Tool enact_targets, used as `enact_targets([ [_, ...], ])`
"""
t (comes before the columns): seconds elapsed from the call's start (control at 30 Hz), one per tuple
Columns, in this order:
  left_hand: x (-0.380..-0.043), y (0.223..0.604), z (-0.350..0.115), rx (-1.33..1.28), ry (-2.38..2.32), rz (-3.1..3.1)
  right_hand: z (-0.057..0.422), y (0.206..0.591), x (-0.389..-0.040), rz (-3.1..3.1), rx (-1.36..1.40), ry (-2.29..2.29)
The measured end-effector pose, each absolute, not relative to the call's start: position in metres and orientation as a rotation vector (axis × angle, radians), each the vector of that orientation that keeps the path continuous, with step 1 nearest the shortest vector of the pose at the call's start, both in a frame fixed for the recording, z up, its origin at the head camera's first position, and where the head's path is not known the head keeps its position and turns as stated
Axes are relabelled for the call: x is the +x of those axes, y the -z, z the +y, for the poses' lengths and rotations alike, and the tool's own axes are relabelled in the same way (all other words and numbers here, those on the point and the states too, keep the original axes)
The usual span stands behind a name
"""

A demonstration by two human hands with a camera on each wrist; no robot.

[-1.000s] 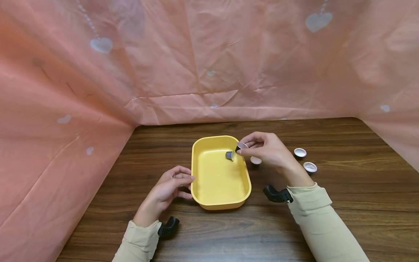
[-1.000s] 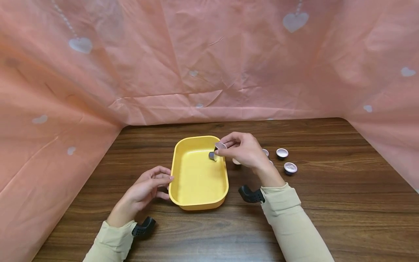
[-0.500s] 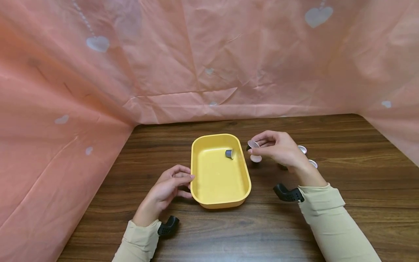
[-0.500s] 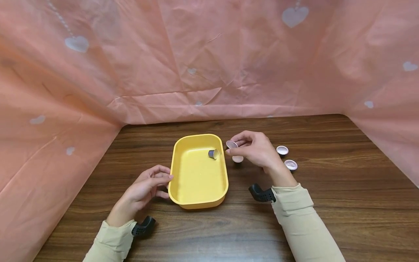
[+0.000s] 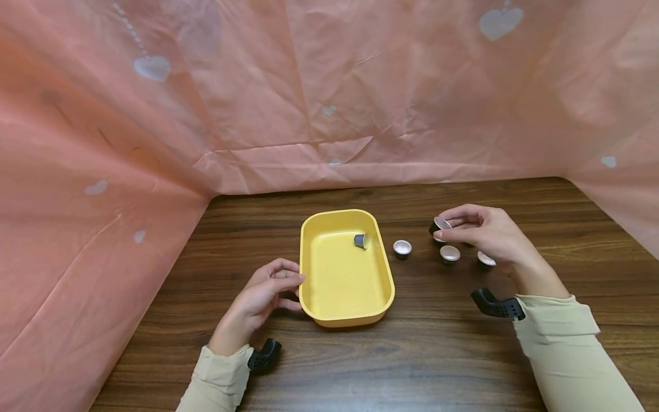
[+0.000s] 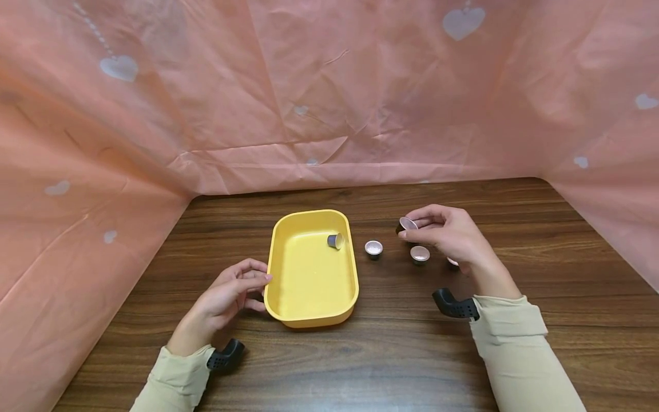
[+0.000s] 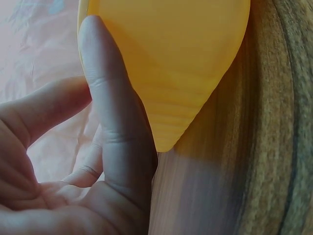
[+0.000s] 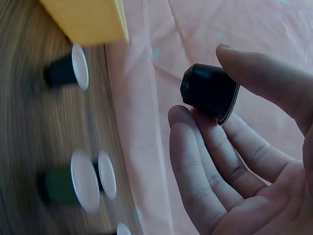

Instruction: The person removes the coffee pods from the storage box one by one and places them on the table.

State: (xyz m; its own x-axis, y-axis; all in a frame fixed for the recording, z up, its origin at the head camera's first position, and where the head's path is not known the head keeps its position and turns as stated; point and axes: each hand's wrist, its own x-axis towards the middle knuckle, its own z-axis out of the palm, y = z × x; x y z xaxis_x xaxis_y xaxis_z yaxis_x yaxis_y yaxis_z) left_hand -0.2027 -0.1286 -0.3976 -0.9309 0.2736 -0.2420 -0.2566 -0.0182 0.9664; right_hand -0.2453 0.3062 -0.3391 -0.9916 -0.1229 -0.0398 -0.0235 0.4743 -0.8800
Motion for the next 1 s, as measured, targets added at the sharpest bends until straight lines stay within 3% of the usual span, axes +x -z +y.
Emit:
enact_targets([
  [0.5, -0.203, 0.397, -0.128, 0.006, -2.011, 1.907, 0.389, 0.340, -0.233, 2.696, 0.110, 1.553],
  [1.0, -0.202, 0.397, -0.129, 0.010, -2.012, 1.911, 0.408, 0.362, -0.235, 3.022, 0.294, 1.087],
])
